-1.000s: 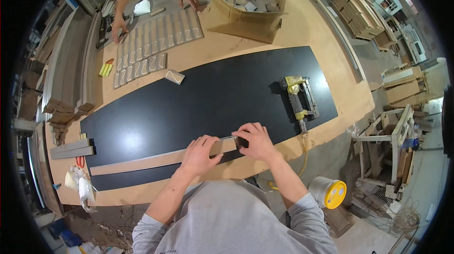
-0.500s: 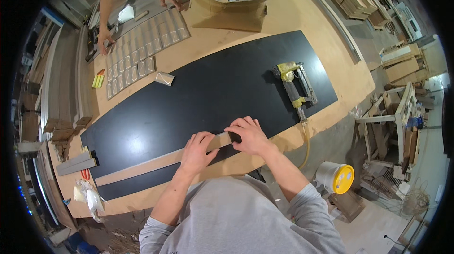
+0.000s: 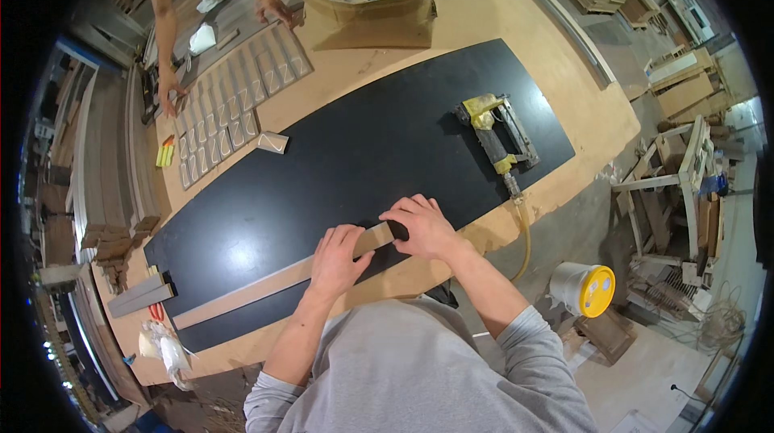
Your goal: Assembling wooden blocks onto long strips using a pneumatic nail gun and glue.
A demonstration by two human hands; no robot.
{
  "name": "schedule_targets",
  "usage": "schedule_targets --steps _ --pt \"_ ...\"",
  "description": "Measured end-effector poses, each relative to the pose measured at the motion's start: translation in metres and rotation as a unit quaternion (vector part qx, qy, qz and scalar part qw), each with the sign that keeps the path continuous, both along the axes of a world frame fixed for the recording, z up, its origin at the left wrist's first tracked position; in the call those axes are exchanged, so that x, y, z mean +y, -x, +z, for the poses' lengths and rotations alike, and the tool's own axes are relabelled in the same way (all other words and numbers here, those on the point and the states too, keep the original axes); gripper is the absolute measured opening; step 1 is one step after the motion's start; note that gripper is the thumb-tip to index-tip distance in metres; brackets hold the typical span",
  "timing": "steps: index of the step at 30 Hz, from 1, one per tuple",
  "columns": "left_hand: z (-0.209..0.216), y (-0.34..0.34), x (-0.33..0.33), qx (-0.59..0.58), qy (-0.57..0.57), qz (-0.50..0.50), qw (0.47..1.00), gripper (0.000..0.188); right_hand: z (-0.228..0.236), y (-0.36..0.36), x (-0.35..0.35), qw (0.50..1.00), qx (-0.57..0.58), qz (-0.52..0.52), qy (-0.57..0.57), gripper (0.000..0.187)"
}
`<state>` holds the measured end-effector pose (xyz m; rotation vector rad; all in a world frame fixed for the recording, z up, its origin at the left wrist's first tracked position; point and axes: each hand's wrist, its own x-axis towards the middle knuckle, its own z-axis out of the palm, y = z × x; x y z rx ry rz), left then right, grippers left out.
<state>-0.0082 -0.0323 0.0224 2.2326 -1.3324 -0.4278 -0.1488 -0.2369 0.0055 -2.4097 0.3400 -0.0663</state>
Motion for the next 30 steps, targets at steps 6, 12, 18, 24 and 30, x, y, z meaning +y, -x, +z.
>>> schedule_targets --steps 6,12,18,24,30 --pt "-0.003 -0.001 0.002 0.005 -0.015 -0.007 1.0 0.049 -0.001 -0.003 -0.002 1.0 0.023 0.009 0.006 0.047" --pt "-0.001 -0.001 -0.002 -0.013 -0.021 -0.007 1.0 0.051 -0.002 -0.006 -0.007 1.0 0.015 0.019 0.007 0.042" --pt "-0.005 -0.002 -0.009 -0.047 -0.034 -0.017 0.998 0.052 -0.002 -0.005 -0.007 1.0 -0.008 -0.007 -0.006 0.041" --pt "-0.009 -0.004 -0.009 -0.07 -0.009 -0.037 0.997 0.053 -0.004 -0.005 0.0 0.998 -0.035 -0.042 0.011 0.042" --pt "-0.007 -0.006 -0.012 -0.078 -0.012 -0.054 0.995 0.054 -0.006 -0.002 0.0 0.998 -0.038 -0.05 0.024 0.044"
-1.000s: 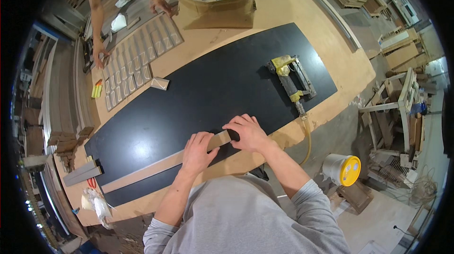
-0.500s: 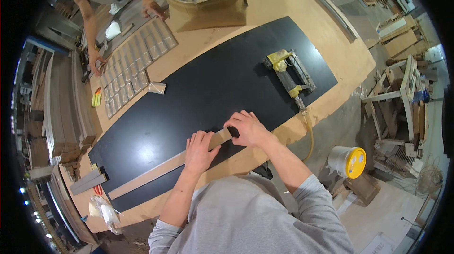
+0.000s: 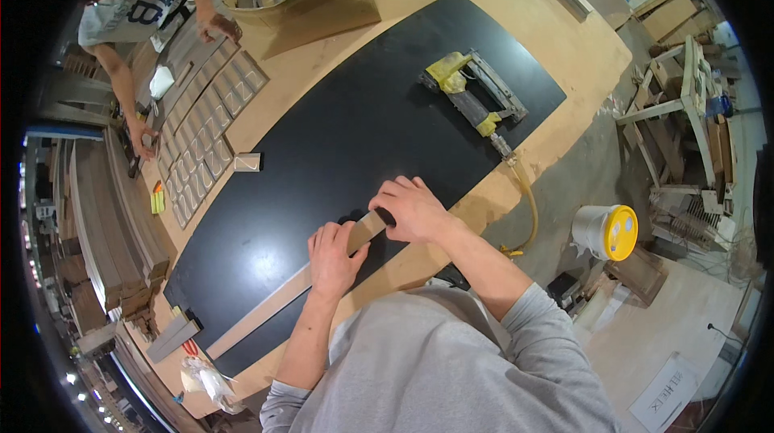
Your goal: Assembling wooden blocks onto long strips using a pneumatic nail gun and glue.
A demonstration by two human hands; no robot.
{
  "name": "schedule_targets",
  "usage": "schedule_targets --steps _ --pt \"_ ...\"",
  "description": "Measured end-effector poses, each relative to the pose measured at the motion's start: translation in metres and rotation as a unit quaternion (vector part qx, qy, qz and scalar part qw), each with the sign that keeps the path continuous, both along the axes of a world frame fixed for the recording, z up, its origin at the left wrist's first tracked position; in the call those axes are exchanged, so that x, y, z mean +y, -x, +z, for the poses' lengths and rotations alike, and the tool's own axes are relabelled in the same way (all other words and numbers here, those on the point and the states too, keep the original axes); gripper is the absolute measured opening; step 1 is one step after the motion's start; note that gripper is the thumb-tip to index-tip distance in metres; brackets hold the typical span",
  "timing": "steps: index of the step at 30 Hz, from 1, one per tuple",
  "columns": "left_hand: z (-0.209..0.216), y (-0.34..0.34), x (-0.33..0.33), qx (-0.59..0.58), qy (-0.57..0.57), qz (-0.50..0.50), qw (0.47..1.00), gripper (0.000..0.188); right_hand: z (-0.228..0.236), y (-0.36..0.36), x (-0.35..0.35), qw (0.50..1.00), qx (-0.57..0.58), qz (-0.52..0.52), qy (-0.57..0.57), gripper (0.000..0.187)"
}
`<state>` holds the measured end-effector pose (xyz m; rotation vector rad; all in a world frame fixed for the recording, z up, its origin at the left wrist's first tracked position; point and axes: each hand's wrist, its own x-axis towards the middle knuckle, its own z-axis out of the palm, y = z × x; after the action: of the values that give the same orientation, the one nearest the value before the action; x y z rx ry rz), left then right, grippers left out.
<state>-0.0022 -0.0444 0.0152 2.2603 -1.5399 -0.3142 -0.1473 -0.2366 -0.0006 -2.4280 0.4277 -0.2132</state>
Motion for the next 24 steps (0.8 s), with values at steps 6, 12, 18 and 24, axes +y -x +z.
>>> schedule_targets --steps 6,12,18,24 --pt "-0.004 0.001 0.001 0.003 0.008 0.01 1.0 0.053 0.001 0.027 0.028 0.993 0.013 -0.113 -0.018 0.047" --pt "-0.003 0.002 0.002 -0.003 0.003 0.017 1.0 0.054 0.0 0.02 0.066 0.976 0.0 -0.214 -0.038 0.033" --pt "-0.004 0.003 0.002 0.003 0.0 0.032 0.999 0.053 0.002 0.019 0.059 0.98 0.012 -0.192 -0.041 0.034" --pt "-0.002 0.007 0.001 0.0 0.004 0.037 0.999 0.051 0.007 0.014 0.053 0.982 -0.006 -0.19 -0.008 0.041"
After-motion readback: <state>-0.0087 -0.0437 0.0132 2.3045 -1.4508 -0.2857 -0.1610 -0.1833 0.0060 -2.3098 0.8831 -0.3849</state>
